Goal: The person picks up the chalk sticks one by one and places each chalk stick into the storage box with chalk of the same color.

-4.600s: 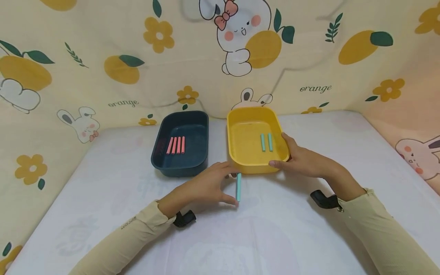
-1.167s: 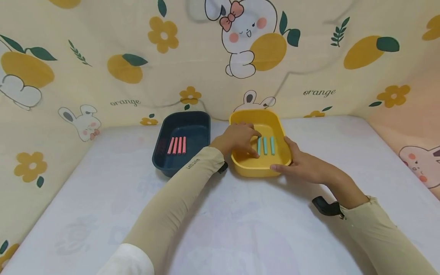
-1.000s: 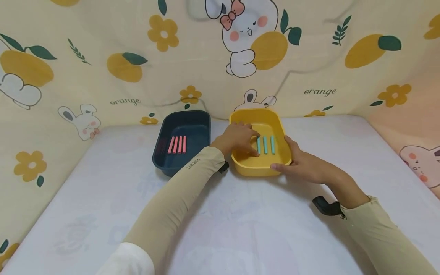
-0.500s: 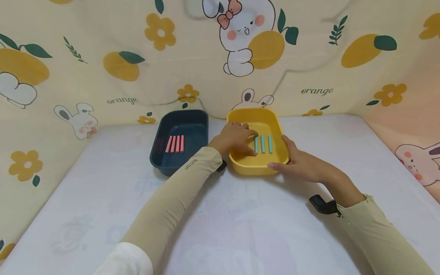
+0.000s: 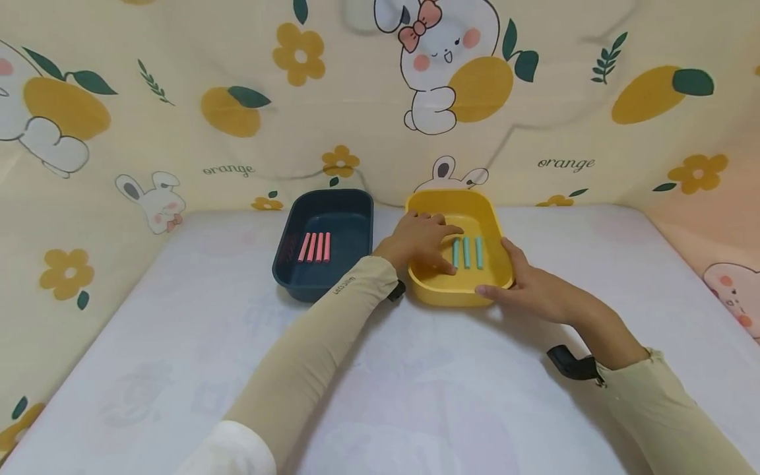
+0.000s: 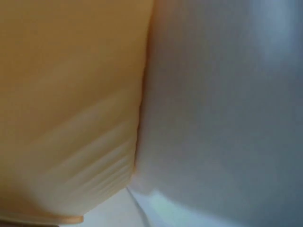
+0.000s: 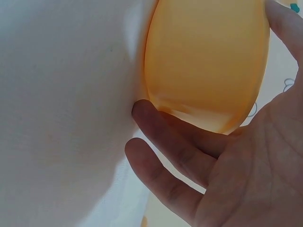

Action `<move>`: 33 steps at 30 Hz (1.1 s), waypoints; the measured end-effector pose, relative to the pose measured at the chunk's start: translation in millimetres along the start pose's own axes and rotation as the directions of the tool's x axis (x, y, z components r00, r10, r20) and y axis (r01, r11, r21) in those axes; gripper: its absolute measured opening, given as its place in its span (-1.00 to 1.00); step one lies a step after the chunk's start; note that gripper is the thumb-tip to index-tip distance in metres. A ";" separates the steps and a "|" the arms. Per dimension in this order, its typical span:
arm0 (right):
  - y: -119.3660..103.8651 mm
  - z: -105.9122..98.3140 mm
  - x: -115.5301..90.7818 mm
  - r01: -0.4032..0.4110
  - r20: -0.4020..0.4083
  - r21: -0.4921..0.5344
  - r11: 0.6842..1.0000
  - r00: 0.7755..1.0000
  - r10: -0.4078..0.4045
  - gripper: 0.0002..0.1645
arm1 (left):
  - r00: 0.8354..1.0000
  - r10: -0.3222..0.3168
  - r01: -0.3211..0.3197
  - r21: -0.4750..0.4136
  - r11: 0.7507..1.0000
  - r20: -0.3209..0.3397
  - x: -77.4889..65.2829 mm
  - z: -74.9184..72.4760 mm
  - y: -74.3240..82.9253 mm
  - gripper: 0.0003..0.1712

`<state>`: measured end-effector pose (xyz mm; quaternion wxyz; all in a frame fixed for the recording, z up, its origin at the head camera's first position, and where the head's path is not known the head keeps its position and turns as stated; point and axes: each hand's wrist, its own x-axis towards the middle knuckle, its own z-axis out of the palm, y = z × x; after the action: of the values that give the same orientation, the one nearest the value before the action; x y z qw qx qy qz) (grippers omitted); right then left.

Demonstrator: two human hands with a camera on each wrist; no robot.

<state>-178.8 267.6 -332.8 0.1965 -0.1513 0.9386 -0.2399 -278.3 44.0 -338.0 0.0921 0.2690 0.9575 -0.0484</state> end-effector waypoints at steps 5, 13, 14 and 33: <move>4.1 4.7 -0.8 -0.004 0.001 0.004 1.000 1.000 0.004 0.29 | 0.996 -0.029 0.024 -0.058 0.998 -0.086 -2.8 5.7 4.0 -0.02; 6.8 6.9 -1.3 0.003 -0.001 0.018 1.000 1.000 -0.003 0.29 | 0.987 -0.059 0.036 -0.150 0.988 -0.152 -15.1 11.5 13.0 -0.11; 7.0 6.1 -1.7 0.000 -0.004 0.010 1.000 1.000 0.000 0.30 | 0.986 -0.057 0.031 -0.168 0.985 -0.155 -16.8 10.8 14.4 -0.12; 1.1 -1.2 -4.3 0.020 -0.010 0.025 0.999 1.000 -0.020 0.30 | 0.952 -0.082 -0.077 -0.489 0.869 -0.295 -63.7 10.4 17.4 -0.42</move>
<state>-175.7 270.7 -331.2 0.1912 -0.1570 0.9350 -0.2543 -214.3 25.1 -336.0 0.0086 0.2392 0.9406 0.2407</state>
